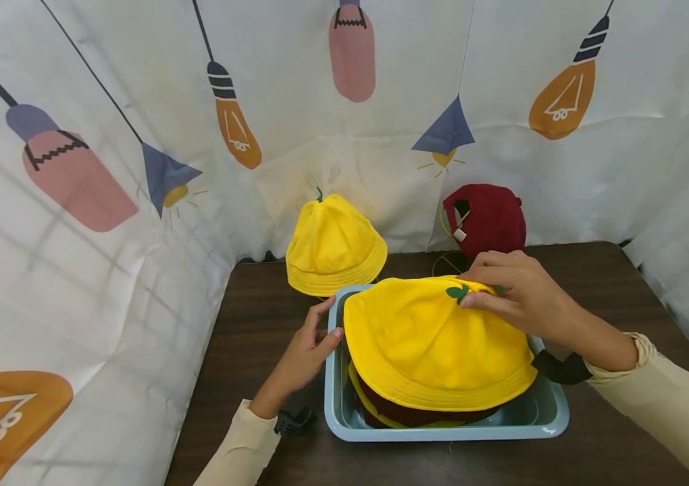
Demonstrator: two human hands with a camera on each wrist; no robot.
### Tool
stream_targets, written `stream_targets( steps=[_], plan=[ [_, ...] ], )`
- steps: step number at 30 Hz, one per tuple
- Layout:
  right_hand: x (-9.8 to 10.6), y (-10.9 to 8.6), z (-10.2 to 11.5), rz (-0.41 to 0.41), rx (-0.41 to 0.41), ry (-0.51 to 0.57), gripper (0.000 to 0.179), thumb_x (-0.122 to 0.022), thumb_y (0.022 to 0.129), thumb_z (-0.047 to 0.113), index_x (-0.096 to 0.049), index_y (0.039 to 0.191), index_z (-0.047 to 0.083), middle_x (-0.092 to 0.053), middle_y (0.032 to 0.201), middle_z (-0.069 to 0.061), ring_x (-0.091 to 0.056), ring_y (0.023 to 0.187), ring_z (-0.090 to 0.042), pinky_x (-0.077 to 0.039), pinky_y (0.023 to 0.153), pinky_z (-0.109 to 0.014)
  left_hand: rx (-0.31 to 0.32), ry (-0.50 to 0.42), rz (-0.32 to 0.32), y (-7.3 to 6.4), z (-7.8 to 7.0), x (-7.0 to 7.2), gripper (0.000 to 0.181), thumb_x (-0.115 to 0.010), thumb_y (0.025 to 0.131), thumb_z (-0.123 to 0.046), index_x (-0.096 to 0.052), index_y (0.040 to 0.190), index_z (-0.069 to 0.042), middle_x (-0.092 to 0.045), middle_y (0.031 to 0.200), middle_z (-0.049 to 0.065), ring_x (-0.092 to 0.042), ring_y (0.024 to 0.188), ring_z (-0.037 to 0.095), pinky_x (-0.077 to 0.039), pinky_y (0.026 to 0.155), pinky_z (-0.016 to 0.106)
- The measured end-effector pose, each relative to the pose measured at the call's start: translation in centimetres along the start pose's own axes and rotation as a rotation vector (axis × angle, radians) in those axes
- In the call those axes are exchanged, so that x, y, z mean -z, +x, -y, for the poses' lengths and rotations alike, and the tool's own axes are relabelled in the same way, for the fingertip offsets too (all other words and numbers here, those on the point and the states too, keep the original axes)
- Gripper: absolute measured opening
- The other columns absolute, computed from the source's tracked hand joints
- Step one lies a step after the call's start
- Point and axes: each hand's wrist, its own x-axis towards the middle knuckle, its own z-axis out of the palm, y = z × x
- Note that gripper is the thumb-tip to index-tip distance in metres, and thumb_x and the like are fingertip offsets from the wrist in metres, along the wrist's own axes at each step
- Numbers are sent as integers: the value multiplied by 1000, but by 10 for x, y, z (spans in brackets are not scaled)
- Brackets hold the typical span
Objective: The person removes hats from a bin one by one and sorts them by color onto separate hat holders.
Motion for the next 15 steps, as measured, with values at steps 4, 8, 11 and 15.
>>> stream_targets(
  steps=[4,8,11,15],
  plan=[
    [11,5,-2,-12,15,47,14,-80,87,25,-80,100,18,-67,86,11,-51,72,-2,-42,63,-15,14,3,-10,0,1,-1,60,-52,107,-30,-22,158,-38,-54,147,11,-67,108,25,-60,84,33],
    [22,12,-2,-17,33,70,13,-80,87,21,-79,99,17,-67,87,11,-53,73,-1,-46,61,-12,21,-3,-12,0,1,-1,60,-52,107,-30,-21,158,-39,-56,143,13,-67,105,24,-59,80,31],
    [31,19,0,-20,29,66,14,-82,85,16,-78,99,17,-67,88,10,-53,73,-2,-47,62,-13,19,-4,-10,0,1,0,60,-51,108,-30,-21,158,-39,-55,144,13,-68,107,25,-60,82,30],
    [41,31,3,-33,-5,26,12,-80,87,20,-77,97,13,-65,85,9,-51,72,-2,-45,61,-13,13,-10,-6,0,1,-1,60,-51,108,-30,-21,159,-38,-48,153,12,-68,111,26,-61,86,31]
  ],
)
